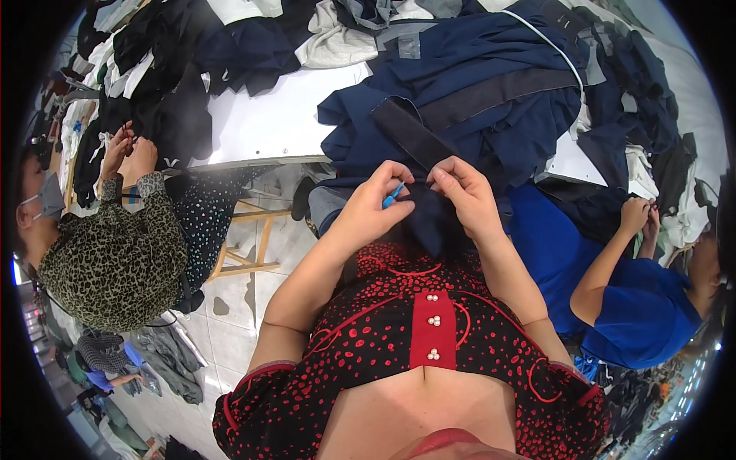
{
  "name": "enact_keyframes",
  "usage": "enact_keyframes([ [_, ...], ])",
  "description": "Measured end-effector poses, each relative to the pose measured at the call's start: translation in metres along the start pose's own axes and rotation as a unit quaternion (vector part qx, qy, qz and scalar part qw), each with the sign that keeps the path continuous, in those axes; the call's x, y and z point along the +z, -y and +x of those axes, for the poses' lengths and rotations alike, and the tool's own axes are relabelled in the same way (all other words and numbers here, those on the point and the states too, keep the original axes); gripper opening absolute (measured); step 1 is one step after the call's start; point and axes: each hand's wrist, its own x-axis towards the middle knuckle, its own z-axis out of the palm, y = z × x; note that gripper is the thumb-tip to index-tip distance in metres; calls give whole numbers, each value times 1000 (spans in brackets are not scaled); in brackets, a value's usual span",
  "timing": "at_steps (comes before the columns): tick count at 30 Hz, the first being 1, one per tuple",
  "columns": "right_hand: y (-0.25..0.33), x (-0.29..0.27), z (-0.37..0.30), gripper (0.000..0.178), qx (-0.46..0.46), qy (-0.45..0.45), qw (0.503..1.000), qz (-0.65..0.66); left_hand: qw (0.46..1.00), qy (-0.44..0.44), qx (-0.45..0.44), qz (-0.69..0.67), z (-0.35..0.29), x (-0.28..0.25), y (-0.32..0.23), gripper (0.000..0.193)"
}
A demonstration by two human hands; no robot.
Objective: Trimming loose threads from fabric pieces using thread snips in a factory setting.
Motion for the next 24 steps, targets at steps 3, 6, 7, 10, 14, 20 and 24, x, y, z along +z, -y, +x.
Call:
enact_keyframes([
  [3,-2,3,0,17,-31,11,997,-72,999,5,-6,35,-7,-11,-8,36],
  [6,8,9,-2,17,-40,28,985,-164,995,8,35,98,-13,-30,-18,37],
  [7,8,11,-2,17,-39,28,985,-163,989,52,7,141,-15,-37,-26,35],
  [10,9,13,-3,18,-52,43,988,-141,977,109,22,184,-16,-44,-29,33],
  [14,10,13,-4,19,-33,67,989,-131,973,163,-2,163,-11,-47,-26,33],
  [20,10,11,-5,20,-13,79,991,-105,981,173,-11,81,-5,-40,-13,34],
  [24,11,11,-5,19,-5,90,992,-93,983,172,17,66,-2,-36,-11,32],
])
